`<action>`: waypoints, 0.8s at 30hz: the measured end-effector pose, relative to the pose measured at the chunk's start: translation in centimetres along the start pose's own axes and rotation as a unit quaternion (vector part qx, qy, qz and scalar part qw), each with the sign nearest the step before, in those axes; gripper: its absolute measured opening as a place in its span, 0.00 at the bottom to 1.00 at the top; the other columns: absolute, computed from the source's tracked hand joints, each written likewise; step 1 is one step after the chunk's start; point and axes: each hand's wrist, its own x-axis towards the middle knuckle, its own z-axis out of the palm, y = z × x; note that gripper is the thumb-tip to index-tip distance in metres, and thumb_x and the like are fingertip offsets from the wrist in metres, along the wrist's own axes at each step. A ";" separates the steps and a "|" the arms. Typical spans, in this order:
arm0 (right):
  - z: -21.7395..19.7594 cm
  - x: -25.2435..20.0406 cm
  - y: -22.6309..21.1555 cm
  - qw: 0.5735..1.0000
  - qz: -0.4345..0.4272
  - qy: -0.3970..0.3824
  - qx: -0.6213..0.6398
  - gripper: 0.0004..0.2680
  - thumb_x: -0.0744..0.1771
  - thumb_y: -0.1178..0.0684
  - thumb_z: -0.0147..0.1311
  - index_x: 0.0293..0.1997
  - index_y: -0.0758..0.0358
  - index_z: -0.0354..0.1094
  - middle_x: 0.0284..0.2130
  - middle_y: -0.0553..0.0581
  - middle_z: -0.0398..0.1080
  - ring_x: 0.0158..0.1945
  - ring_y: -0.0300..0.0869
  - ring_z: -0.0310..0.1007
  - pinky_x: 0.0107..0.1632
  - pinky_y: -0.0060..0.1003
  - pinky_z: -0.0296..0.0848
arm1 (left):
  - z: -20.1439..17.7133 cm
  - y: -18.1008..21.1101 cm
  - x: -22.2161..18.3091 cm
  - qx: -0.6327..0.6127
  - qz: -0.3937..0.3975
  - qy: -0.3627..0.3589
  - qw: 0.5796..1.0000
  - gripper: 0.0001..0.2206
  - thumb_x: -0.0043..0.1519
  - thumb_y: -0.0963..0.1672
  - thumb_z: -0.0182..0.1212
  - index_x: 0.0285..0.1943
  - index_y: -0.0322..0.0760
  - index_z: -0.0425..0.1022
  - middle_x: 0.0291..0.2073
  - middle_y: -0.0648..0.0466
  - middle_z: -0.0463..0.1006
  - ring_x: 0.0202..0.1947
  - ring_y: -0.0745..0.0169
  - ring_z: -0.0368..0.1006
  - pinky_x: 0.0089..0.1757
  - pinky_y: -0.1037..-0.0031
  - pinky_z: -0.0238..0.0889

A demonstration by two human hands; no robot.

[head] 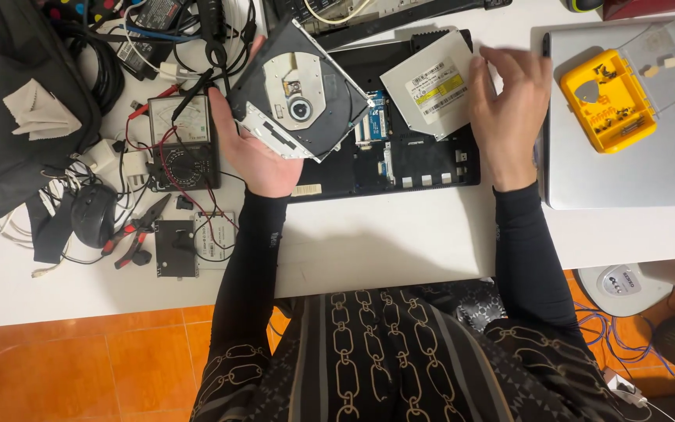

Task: Disassembling and cleaning an internal laptop optical drive using a screwdriver and a hair dryer.

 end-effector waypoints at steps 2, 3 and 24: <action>-0.3 -0.2 -1.2 0.999 -0.035 0.016 -0.017 0.08 0.75 0.53 0.58 0.56 0.67 0.79 0.44 0.62 0.76 0.49 0.48 0.70 0.52 0.40 0.69 | 1.1 -0.3 -0.2 -0.012 -0.009 0.004 1.000 0.34 0.77 0.60 0.29 0.81 0.34 0.53 0.77 0.52 0.58 0.75 0.58 0.53 0.72 0.67 0.43; -0.5 -0.3 -2.4 0.996 -0.030 -0.009 0.084 0.09 0.75 0.52 0.57 0.57 0.66 0.77 0.47 0.60 0.76 0.51 0.46 0.70 0.53 0.39 0.68 | 1.8 -0.3 -0.3 -0.031 -0.020 0.010 0.999 0.34 0.77 0.60 0.28 0.82 0.37 0.52 0.77 0.53 0.58 0.76 0.58 0.52 0.72 0.66 0.43; 0.5 -4.3 -7.7 0.922 -0.036 -0.098 0.373 0.12 0.72 0.60 0.57 0.63 0.70 0.69 0.53 0.61 0.74 0.51 0.43 0.74 0.54 0.33 0.73 | -1.5 -3.9 -1.1 -0.175 -0.108 0.114 0.972 0.33 0.73 0.59 0.44 0.76 0.33 0.59 0.73 0.47 0.65 0.74 0.55 0.59 0.73 0.64 0.47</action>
